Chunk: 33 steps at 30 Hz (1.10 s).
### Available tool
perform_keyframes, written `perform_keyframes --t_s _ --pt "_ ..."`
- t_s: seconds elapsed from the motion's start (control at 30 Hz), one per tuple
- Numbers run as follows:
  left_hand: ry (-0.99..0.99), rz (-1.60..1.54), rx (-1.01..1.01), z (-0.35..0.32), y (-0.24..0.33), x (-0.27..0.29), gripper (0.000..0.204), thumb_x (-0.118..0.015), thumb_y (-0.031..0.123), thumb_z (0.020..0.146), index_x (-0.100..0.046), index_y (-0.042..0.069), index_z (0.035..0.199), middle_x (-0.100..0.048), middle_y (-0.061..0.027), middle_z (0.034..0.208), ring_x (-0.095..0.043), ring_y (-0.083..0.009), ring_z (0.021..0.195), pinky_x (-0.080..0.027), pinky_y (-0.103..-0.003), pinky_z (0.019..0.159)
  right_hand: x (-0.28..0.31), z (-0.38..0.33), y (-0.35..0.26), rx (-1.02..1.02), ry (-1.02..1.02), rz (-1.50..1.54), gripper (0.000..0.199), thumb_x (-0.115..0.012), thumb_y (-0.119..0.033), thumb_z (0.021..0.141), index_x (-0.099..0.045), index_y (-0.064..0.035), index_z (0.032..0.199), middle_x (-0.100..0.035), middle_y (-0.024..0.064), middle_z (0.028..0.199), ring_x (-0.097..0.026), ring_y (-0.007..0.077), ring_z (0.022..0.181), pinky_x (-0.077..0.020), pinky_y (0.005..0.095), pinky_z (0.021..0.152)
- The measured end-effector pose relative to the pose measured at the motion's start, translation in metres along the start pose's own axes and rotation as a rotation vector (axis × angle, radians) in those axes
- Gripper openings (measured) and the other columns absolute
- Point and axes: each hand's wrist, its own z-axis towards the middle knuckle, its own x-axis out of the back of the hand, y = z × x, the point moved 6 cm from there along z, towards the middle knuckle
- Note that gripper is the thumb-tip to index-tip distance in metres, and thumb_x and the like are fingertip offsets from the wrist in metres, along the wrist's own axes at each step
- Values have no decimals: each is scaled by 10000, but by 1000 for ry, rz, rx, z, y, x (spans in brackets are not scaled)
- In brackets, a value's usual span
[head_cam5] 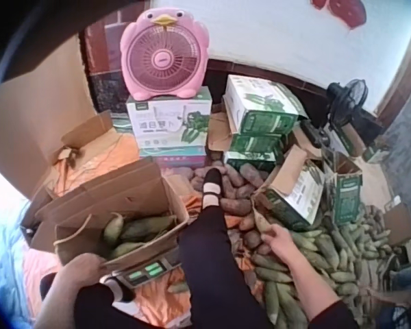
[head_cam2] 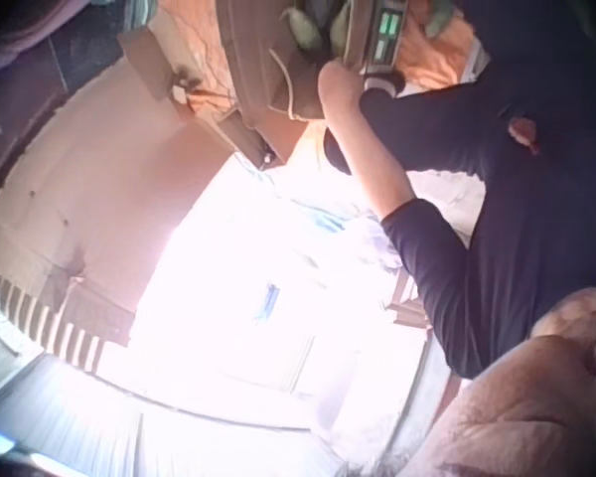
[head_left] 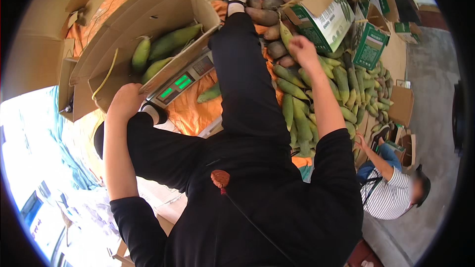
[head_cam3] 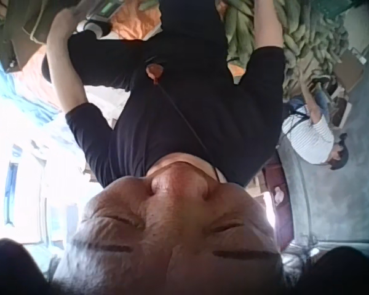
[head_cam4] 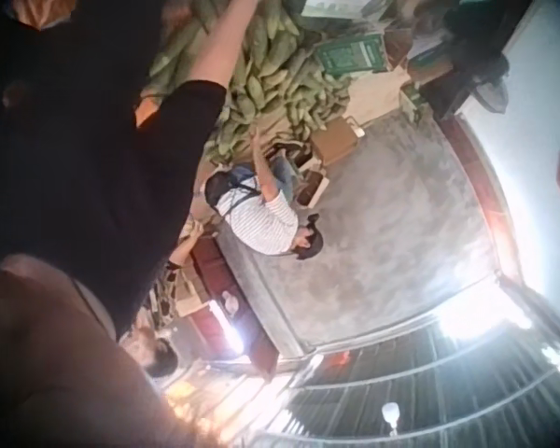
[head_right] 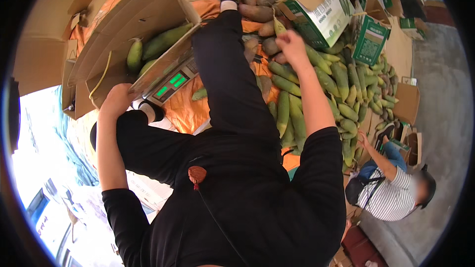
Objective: The recorder sits on the floor and sorts long green squash or gourds into a cardboard box on a digital scale, weighing them and preparing them for shipment.
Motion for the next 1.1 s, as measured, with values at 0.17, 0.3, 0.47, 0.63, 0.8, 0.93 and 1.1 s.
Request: perform_keyframes --t_s 0.17,0.3,0.47,0.63,0.8,0.93,1.1 --pt "-10 -103 35 -8 12 14 281 -638 177 806 -662 5 1027 -648 -222 900 -617 -366 872 -462 -430 792 -10 -75 171 -265 -15 -452 218 -672 -200 763 -667 -30 899 -682 164 875 -657 305 857 -503 387 773" --pt "-10 -230 50 -7 21 18 289 -655 182 801 -663 15 1036 -652 -201 851 -639 -325 798 -470 -403 745 -25 -155 277 -532 -228 -604 192 -670 -221 775 -641 -32 789 -674 146 765 -659 272 724 -515 414 659" --pt "26 -175 40 -11 12 17 292 -660 188 795 -665 15 1030 -652 -203 848 -643 -323 799 -474 -403 744 -68 -231 305 -974 -500 -390 291 -664 -302 815 -634 -19 879 -631 94 716 -642 247 747 -526 404 604" --pt "-23 -197 -72 17 28 7 302 -655 215 788 -671 26 1024 -653 -216 913 -625 -363 883 -471 -413 790 -48 -280 401 -1169 27 83 347 -529 -361 890 -666 -60 996 -668 148 855 -649 305 838 -518 378 772" --pt "17 -225 59 -4 0 9 302 -654 218 786 -672 23 1017 -652 -216 924 -616 -363 918 -467 -415 823 -85 -245 321 -1057 -145 14 609 -807 -210 703 -543 101 1155 -635 177 1042 -640 310 907 -503 412 740" --pt "-13 -191 75 -2 1 8 312 -652 227 792 -671 20 1024 -647 -217 954 -612 -361 931 -464 -428 842 -81 -243 311 -1103 -169 275 555 -766 -195 741 -534 72 1169 -632 148 1042 -636 295 909 -509 405 744" --pt "13 -141 24 0 1 5 284 -656 196 812 -664 13 1029 -655 -210 895 -633 -339 843 -477 -402 782 -82 -241 305 -1144 -197 612 489 -715 -176 789 -522 36 1186 -628 113 1042 -631 277 912 -517 396 749"
